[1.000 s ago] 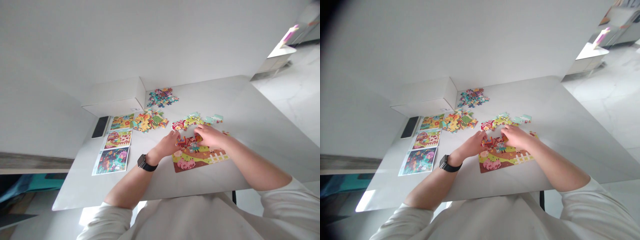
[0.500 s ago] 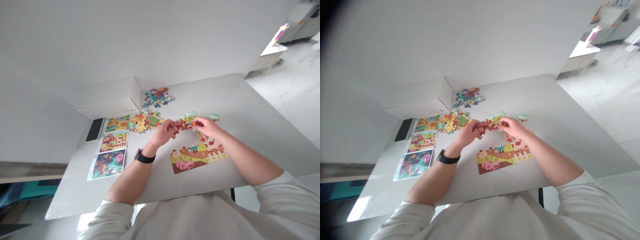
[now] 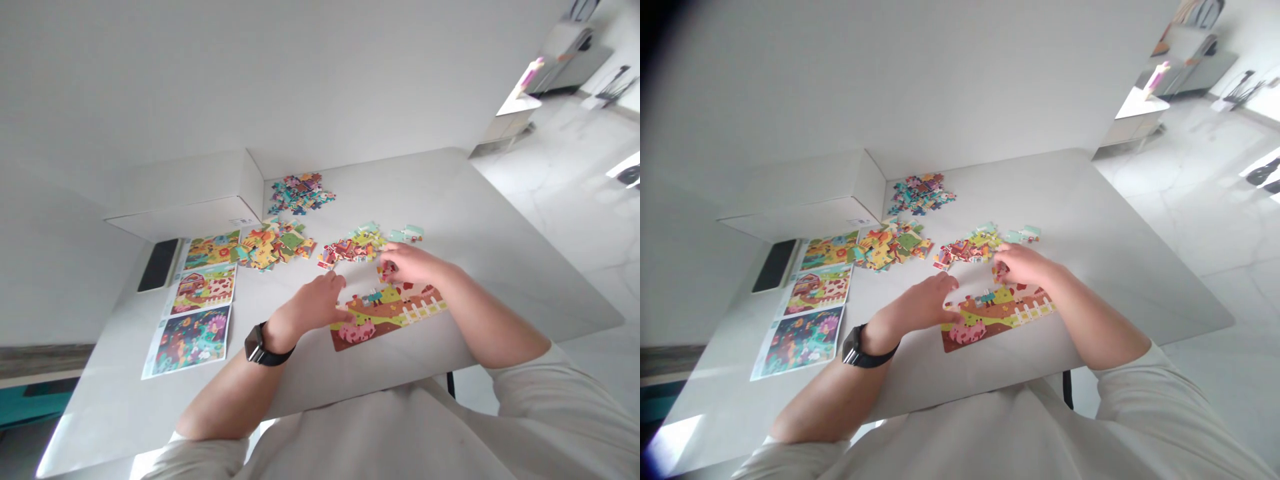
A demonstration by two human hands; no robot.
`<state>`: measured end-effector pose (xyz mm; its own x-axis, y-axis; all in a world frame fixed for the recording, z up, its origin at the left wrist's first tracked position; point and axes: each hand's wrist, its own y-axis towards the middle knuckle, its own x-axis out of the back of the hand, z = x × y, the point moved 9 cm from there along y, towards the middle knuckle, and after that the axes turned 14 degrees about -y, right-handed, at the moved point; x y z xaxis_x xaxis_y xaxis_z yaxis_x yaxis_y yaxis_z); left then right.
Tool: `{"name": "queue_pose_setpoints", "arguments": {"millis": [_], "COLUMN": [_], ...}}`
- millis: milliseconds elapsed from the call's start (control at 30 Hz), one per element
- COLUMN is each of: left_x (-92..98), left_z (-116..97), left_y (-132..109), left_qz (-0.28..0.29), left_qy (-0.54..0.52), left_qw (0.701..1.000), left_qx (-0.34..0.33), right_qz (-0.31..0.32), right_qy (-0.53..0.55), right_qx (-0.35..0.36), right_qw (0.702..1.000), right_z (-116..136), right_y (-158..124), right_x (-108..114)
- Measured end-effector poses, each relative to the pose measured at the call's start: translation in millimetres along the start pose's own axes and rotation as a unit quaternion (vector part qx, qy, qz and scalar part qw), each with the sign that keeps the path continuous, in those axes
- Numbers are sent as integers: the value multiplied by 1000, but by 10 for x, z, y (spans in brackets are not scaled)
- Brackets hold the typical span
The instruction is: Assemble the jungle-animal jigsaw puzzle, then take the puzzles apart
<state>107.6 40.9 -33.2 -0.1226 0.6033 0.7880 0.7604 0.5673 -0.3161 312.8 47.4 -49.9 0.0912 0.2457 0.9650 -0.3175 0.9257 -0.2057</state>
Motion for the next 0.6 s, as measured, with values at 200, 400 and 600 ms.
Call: {"name": "queue_pose_setpoints", "arguments": {"millis": [200, 400, 600], "left_x": [-244, -120, -126], "left_z": [-319, -212, 6], "left_y": [-112, -14, 71], "left_qz": [40, 24, 13], "left_qy": [106, 71, -7], "left_qw": [993, 997, 1000], "left_qx": [28, 18, -23], "right_qz": [-112, -26, 53], "right_qy": [-42, 56, -11], "right_qx": [-124, 43, 86], "right_qw": [985, 997, 995], "right_z": [-144, 379, 697], "right_y": [-7, -19, -39], "right_x": [209, 118, -137]}}
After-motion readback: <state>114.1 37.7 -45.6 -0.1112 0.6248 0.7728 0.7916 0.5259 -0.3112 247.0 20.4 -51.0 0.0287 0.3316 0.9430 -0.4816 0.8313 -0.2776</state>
